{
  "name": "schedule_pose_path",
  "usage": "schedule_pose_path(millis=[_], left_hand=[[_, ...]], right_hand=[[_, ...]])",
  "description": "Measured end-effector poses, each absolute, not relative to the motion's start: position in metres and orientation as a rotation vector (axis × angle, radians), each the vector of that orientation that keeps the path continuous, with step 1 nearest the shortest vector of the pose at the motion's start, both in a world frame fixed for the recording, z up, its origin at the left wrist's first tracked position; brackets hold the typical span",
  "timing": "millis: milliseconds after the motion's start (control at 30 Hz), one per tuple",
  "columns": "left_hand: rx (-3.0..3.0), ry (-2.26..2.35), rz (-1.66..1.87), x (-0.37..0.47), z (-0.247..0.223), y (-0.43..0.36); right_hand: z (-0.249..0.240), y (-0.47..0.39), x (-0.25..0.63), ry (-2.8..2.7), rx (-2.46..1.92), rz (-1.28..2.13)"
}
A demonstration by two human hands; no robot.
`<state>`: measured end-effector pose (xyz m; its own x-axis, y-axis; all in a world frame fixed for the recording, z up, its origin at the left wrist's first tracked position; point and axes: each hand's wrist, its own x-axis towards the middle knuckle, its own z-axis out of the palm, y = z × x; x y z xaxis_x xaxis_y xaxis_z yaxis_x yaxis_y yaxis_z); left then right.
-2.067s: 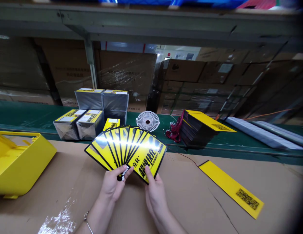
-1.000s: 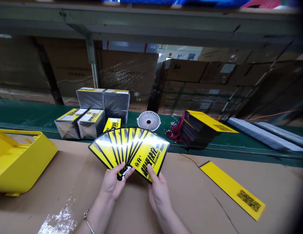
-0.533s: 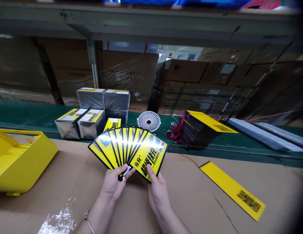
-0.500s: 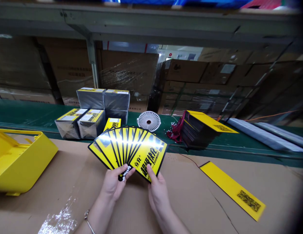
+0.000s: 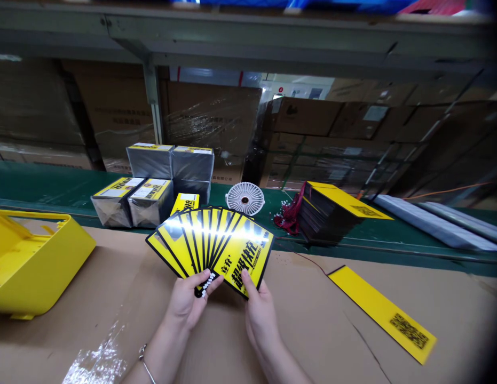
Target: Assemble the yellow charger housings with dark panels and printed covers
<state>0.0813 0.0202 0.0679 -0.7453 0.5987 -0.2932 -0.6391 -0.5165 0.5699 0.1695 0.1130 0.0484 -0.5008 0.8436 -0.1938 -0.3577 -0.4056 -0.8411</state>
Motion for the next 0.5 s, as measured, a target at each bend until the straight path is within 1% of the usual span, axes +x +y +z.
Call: schedule_pose_path(millis=[500], left_hand=[[-0.028, 0.900, 2.251, 0.0835, 0.0677, 0.0207]], right_hand=[[0.0423, 0.1128, 0.1681, -1.058, -0.879, 1.896]])
